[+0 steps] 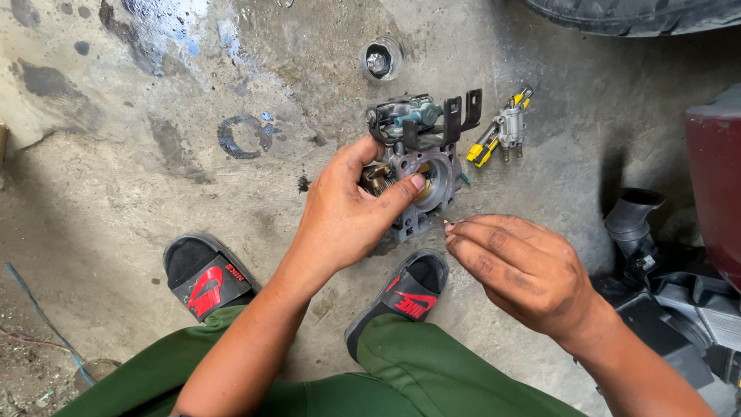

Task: The person cleans a carburetor by hand using a rag and a small metal tool. They wipe the exterior and interior surfaces, scrape residue from the throttle plate area, and repeatedly rotate the part to access different sides.

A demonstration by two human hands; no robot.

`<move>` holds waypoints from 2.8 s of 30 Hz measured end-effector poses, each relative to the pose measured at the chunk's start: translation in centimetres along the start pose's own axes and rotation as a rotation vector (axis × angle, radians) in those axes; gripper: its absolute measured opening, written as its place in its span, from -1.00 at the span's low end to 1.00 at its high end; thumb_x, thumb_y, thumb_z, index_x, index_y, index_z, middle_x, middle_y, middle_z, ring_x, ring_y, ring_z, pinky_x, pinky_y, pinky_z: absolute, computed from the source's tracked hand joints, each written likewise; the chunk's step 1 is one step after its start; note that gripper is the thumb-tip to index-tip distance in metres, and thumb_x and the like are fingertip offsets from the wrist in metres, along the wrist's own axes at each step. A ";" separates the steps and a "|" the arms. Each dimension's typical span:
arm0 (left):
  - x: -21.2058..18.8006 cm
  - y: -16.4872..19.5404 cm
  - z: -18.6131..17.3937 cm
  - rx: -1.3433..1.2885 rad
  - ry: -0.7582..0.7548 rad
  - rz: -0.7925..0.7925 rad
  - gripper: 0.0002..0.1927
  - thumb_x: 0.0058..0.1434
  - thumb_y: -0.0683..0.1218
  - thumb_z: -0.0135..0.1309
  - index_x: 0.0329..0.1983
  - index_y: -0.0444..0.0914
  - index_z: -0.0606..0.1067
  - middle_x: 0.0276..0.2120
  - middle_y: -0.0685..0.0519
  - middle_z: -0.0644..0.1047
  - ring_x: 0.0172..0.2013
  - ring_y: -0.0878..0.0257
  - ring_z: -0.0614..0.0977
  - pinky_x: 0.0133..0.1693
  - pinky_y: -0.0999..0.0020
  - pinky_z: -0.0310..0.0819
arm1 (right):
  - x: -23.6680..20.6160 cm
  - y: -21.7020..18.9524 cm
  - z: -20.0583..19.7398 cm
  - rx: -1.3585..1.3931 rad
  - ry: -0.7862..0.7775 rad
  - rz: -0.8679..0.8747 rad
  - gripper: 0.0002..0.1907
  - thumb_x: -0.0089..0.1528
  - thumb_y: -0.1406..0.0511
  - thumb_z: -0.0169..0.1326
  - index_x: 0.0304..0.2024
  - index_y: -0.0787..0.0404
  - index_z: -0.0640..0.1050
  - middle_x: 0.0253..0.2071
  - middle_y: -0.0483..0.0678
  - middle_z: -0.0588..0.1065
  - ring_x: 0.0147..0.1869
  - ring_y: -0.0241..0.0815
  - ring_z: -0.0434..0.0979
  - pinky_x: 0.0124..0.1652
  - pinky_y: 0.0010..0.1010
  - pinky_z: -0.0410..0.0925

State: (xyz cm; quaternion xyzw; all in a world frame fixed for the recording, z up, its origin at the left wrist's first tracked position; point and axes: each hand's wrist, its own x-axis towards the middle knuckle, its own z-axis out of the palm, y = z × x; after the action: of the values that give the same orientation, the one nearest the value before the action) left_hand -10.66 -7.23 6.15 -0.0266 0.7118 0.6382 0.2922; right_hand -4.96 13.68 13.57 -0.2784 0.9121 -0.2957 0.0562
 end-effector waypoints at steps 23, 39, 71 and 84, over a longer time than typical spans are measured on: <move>0.5 -3.5 0.8 -0.329 -0.067 0.049 -0.76 0.31 -0.12 0.23 -0.06 -0.35 0.52 -0.19 0.08 0.62 -0.14 0.42 0.56 -0.08 0.45 0.51 | -3.5 0.9 3.1 0.141 0.273 0.149 -0.76 0.12 0.65 0.11 -0.19 0.38 0.54 -0.17 0.13 0.61 0.02 0.02 0.69 0.06 -0.22 0.54; 1.1 -3.8 0.5 -0.523 -0.169 -0.040 -0.68 0.28 -0.12 0.20 0.06 -0.32 0.50 -0.13 0.07 0.63 -0.13 0.41 0.61 -0.06 0.43 0.54 | -5.8 2.0 4.7 0.554 0.482 0.335 -0.91 0.38 0.55 0.09 -0.08 0.35 0.51 -0.12 0.10 0.60 0.01 -0.11 0.69 0.13 -0.22 0.56; 1.4 -3.9 0.3 -0.289 -0.082 -0.005 -0.72 0.25 -0.08 0.24 -0.05 -0.30 0.51 -0.28 0.13 0.60 -0.29 0.45 0.54 -0.25 0.48 0.47 | -7.1 3.5 4.1 0.517 0.687 0.286 -0.88 0.47 0.35 0.05 0.06 0.17 0.47 -0.04 0.04 0.60 -0.06 -0.20 0.68 -0.06 -0.33 0.61; 1.4 -4.5 0.7 -0.411 -0.128 -0.338 -0.78 0.31 -0.03 0.23 -0.12 -0.25 0.52 -0.48 0.06 0.49 -0.56 0.34 0.38 -0.56 0.39 0.16 | -12.8 10.3 13.0 0.038 0.024 0.607 -0.70 0.21 0.36 0.23 -0.02 0.32 0.57 -0.04 0.16 0.58 -0.10 0.07 0.62 -0.15 -0.30 0.47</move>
State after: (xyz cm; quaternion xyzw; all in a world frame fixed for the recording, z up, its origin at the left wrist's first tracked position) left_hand -9.72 -6.95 1.50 -0.1634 0.5329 0.7117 0.4275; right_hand 4.38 20.84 -3.75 0.0115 0.9485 -0.2855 0.1364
